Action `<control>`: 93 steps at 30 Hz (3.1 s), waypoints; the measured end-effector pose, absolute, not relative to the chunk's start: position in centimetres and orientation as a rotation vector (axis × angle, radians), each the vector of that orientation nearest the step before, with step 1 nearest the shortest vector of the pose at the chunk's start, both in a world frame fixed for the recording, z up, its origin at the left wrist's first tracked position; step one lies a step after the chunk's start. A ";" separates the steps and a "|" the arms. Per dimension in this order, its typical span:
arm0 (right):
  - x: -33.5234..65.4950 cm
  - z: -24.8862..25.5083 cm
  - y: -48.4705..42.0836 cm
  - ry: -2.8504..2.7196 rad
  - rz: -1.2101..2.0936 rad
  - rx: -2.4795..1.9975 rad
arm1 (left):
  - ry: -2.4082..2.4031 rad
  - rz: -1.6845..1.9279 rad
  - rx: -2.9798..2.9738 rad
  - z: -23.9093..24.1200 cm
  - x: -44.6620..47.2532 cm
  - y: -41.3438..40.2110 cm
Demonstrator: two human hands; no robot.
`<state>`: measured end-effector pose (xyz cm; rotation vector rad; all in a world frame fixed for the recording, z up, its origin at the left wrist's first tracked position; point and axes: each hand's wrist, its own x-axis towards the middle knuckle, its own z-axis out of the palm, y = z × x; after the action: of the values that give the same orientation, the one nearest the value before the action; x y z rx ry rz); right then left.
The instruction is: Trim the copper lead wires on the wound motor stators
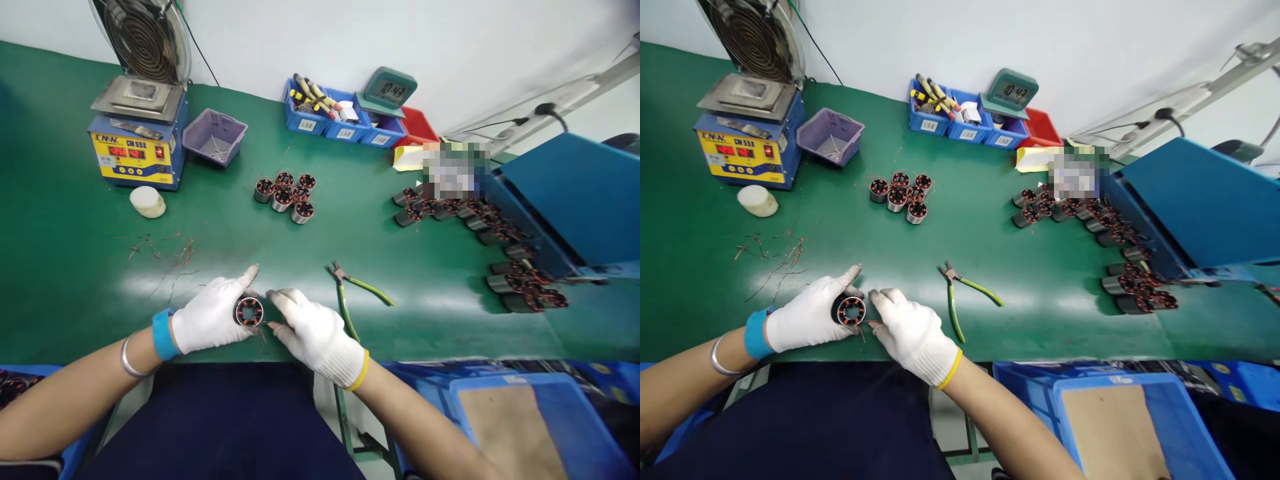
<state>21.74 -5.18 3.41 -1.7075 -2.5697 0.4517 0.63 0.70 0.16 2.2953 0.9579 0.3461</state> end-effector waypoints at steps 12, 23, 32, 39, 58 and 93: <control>20.7 3.7 -2.8 -2.319 0.995 -1.710 | 0.994 0.349 1.684 1.4 0.5 0.9; 20.6 6.1 -3.2 -2.351 0.911 -1.622 | 0.782 0.366 1.393 3.1 -0.7 0.6; 20.6 7.6 -2.8 -1.897 1.535 -1.844 | 0.521 0.981 2.088 2.2 -1.0 -1.1; 19.9 8.7 -3.5 -2.232 0.950 -1.843 | 0.673 0.029 1.018 2.7 -0.6 0.9; 19.6 7.5 -3.0 -2.515 0.585 -1.949 | 0.982 0.443 2.423 1.8 -0.1 0.9; 21.5 1.9 -6.4 -2.141 0.772 -1.722 | 0.912 0.248 2.641 0.4 2.7 0.5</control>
<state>21.47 -6.38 1.93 -1.7224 -2.1413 0.7724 2.68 0.49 0.40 2.6405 0.9119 0.2481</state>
